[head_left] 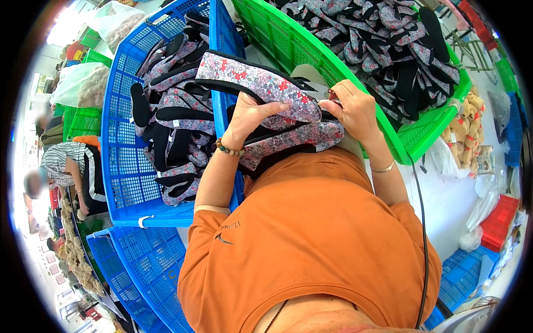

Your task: The person uses a small knife to trim excess fabric from the edges of a floral-patterned slipper. They hold the slipper in their left hand and carefully cut along the perimeter of the sole with the knife in their right hand, working around the entire edge of the footwear.

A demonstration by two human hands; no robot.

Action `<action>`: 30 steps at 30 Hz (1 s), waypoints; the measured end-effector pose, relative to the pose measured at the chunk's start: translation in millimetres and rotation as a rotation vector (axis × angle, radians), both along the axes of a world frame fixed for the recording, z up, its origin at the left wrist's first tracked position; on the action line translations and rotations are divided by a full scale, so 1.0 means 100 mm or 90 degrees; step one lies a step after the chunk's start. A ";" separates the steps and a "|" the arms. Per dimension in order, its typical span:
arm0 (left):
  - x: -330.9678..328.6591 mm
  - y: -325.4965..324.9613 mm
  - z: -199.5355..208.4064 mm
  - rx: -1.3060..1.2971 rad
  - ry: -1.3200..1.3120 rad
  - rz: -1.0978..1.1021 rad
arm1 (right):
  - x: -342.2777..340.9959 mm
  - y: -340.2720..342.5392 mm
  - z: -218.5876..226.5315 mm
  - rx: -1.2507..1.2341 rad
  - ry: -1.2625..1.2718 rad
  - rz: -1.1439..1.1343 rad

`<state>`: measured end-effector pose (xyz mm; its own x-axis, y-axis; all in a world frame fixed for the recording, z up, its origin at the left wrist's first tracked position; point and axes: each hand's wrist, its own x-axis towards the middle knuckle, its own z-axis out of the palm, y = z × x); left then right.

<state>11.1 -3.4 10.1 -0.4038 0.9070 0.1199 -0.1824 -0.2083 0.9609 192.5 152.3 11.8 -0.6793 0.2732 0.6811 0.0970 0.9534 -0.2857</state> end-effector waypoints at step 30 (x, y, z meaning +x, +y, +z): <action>0.02 0.00 -0.04 0.011 0.012 -0.003 | -0.14 -0.07 -0.05 -0.676 0.080 0.165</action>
